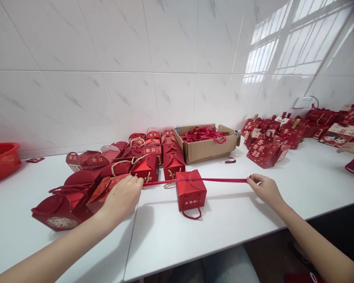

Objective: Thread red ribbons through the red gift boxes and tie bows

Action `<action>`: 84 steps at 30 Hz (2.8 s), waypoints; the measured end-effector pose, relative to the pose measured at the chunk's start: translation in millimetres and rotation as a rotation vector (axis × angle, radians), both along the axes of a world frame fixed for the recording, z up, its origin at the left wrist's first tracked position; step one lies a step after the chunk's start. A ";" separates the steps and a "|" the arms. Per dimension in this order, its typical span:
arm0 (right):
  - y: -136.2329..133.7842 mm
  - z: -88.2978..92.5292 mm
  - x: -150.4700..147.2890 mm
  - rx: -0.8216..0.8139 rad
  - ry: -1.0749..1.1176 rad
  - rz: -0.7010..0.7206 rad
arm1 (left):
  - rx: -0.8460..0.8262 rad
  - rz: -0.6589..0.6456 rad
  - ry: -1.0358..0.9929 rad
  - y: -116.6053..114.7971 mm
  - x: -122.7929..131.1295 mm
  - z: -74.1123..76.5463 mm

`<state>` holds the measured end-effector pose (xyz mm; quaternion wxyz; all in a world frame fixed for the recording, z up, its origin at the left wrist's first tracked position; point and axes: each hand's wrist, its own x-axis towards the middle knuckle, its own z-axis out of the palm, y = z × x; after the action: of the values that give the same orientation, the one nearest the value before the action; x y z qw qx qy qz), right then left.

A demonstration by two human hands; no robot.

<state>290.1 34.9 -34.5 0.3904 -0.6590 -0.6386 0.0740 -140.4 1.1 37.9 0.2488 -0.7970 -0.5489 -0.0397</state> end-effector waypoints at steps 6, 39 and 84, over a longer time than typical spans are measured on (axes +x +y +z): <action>-1.1 12.9 7.8 -0.096 -0.044 0.014 | -0.059 0.056 -0.102 -5.7 -1.0 6.1; 17.9 79.3 -119.5 -0.480 0.715 1.055 | -0.580 -0.159 -1.240 34.6 103.8 21.4; 9.2 72.0 -164.6 -0.336 0.493 0.665 | -0.765 -0.307 -1.166 59.9 76.0 13.4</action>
<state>125.5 44.1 37.6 0.3734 -0.4350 -0.6827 0.4529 -64.4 61.0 51.3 -0.3908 -0.7456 -0.4495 -0.2986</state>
